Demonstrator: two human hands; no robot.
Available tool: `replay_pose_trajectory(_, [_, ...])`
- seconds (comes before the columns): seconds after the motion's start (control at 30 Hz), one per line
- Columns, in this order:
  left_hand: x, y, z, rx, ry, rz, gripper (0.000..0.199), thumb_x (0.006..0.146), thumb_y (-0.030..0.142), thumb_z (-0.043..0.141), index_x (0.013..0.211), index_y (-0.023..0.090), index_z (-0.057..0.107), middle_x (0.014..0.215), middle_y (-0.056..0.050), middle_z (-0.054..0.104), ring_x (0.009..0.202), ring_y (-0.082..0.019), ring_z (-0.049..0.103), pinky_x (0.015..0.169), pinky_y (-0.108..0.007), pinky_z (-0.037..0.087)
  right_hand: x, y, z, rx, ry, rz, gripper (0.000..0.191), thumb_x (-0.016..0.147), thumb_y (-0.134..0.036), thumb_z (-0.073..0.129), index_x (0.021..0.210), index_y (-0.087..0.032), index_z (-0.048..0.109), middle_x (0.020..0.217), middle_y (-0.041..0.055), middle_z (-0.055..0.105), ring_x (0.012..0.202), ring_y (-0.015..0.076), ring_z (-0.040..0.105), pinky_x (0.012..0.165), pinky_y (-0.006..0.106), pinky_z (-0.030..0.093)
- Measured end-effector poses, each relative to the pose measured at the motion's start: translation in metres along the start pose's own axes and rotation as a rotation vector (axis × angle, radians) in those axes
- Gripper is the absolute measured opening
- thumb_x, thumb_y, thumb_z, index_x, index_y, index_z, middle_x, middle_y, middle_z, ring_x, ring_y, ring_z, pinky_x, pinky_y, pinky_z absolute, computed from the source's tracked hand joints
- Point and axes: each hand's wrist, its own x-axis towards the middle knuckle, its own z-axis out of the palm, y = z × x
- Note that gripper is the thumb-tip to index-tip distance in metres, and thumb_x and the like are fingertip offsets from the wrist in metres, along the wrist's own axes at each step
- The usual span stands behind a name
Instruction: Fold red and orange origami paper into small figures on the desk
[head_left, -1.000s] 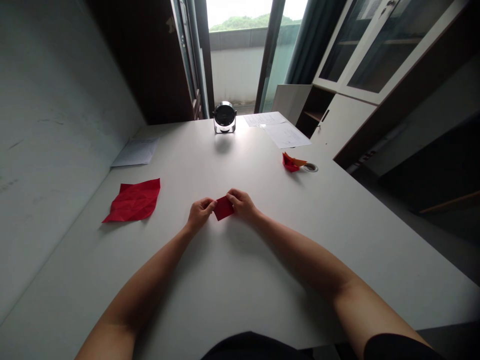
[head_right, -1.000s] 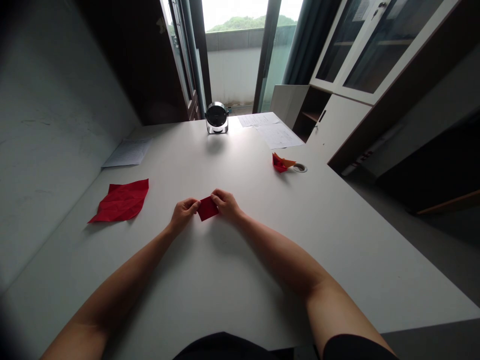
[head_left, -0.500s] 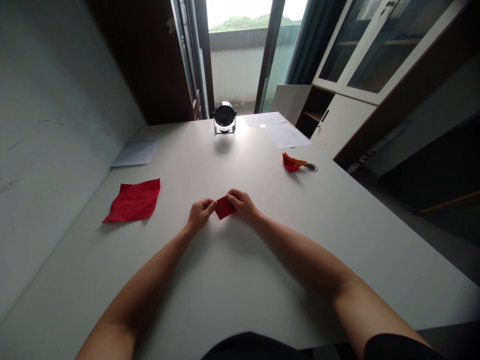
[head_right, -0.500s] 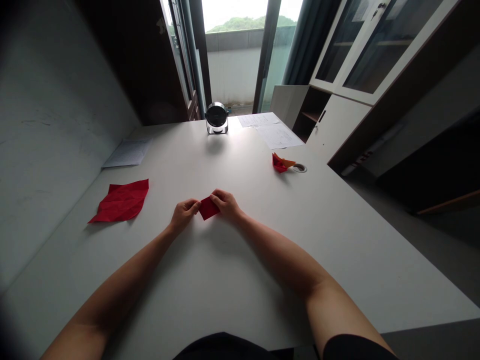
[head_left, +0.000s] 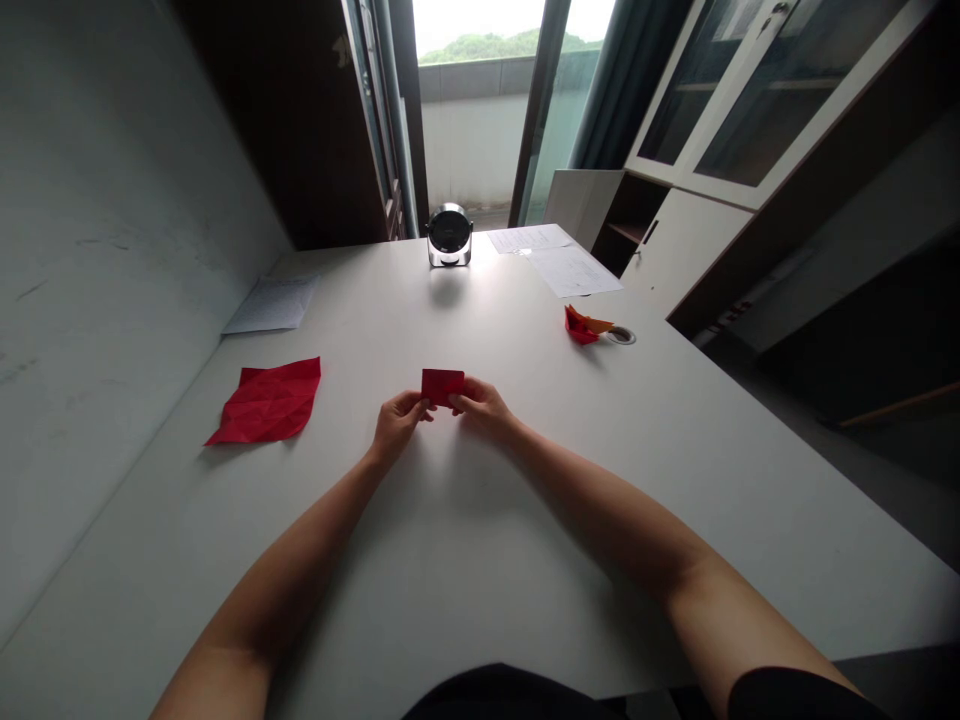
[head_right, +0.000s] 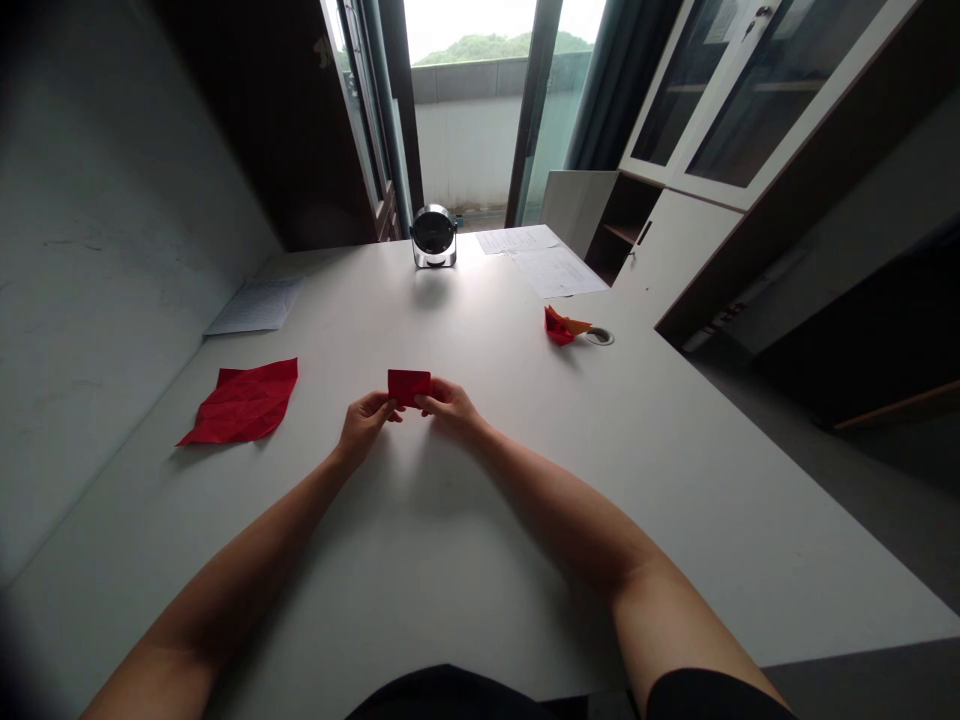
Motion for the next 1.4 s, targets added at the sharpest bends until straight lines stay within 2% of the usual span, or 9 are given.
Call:
replay_pose_trajectory(0.27, [0.001,-0.002,0.0,-0.048,0.028,-0.005,0.034,0.082,0.045,0.074,0.094,0.014,0.071,0.083,-0.007,0.073,0.067,-0.016,0.066,0.068,-0.031,0.054,0.0,0.007,-0.001,-0.04,-0.015,-0.003,0.03,0.085,-0.045,0.071,0.097,-0.017,0.066,0.068,-0.0002,0.064,0.06,0.0132,0.059,0.058,0.027,0.048])
replay_pose_trajectory(0.47, [0.002,-0.005,-0.001,-0.018,0.023,-0.006,0.034,0.082,0.046,0.074,0.093,0.015,0.07,0.083,-0.006,0.071,0.071,-0.016,0.064,0.068,-0.029,0.052,0.001,0.009,0.0,-0.062,0.031,-0.044,0.026,0.084,-0.042,0.072,0.093,-0.018,0.064,0.069,-0.0017,0.059,0.064,0.0138,0.059,0.062,0.028,0.05])
replay_pose_trajectory(0.7, [0.0,-0.006,-0.008,0.25,0.156,0.075,0.026,0.083,0.043,0.074,0.094,0.02,0.072,0.056,0.006,0.047,0.051,-0.009,0.042,0.049,-0.021,0.031,-0.004,0.0,0.002,-0.45,0.08,-0.087,0.017,0.089,-0.037,0.063,0.085,-0.02,0.062,0.07,-0.0012,0.063,0.063,0.013,0.056,0.062,0.026,0.044])
replay_pose_trajectory(0.77, [0.0,-0.005,-0.008,0.237,0.168,0.095,0.026,0.082,0.041,0.074,0.096,0.02,0.072,0.058,0.005,0.049,0.053,-0.009,0.045,0.051,-0.021,0.035,-0.005,-0.003,0.003,-0.551,0.079,-0.12,0.018,0.09,-0.036,0.061,0.083,-0.02,0.063,0.071,-0.0009,0.063,0.063,0.0124,0.053,0.062,0.025,0.041])
replay_pose_trajectory(0.83, [0.0,-0.004,-0.006,0.166,0.147,0.109,0.027,0.083,0.04,0.074,0.099,0.019,0.071,0.066,0.003,0.058,0.06,-0.011,0.053,0.058,-0.023,0.043,-0.005,-0.004,0.004,-0.599,0.091,-0.148,0.02,0.09,-0.037,0.06,0.082,-0.02,0.064,0.072,-0.0006,0.063,0.063,0.0123,0.051,0.062,0.025,0.04])
replay_pose_trajectory(0.97, [0.0,-0.001,-0.001,0.003,0.08,0.083,0.03,0.083,0.039,0.074,0.104,0.018,0.068,0.088,-0.006,0.072,0.078,-0.018,0.068,0.077,-0.033,0.055,-0.003,-0.002,0.003,-0.547,0.131,-0.169,0.021,0.09,-0.039,0.061,0.085,-0.02,0.066,0.073,0.0,0.063,0.066,0.0131,0.053,0.064,0.026,0.042])
replay_pose_trajectory(1.07, [0.0,0.0,0.0,-0.03,0.047,0.067,0.031,0.084,0.04,0.074,0.104,0.017,0.067,0.096,-0.009,0.073,0.084,-0.021,0.072,0.08,-0.036,0.056,-0.001,0.002,0.001,-0.44,0.112,-0.15,0.021,0.089,-0.041,0.064,0.09,-0.02,0.068,0.073,0.0001,0.063,0.067,0.0136,0.054,0.065,0.026,0.043])
replay_pose_trajectory(1.23, [0.001,-0.002,-0.002,-0.029,0.056,0.064,0.031,0.084,0.042,0.074,0.102,0.017,0.068,0.095,-0.009,0.073,0.084,-0.022,0.073,0.08,-0.035,0.055,0.001,0.005,-0.001,-0.236,0.075,-0.099,0.028,0.084,-0.046,0.07,0.096,-0.021,0.069,0.081,0.0027,0.068,0.074,0.0157,0.06,0.069,0.029,0.047])
replay_pose_trajectory(1.4, [0.001,-0.006,-0.002,-0.042,0.035,0.053,0.033,0.082,0.043,0.076,0.1,0.017,0.067,0.093,-0.008,0.073,0.084,-0.022,0.074,0.08,-0.035,0.055,0.001,0.004,-0.002,-0.217,0.078,-0.08,0.033,0.083,-0.05,0.07,0.094,-0.019,0.071,0.082,0.0032,0.067,0.071,0.0144,0.057,0.064,0.027,0.044])
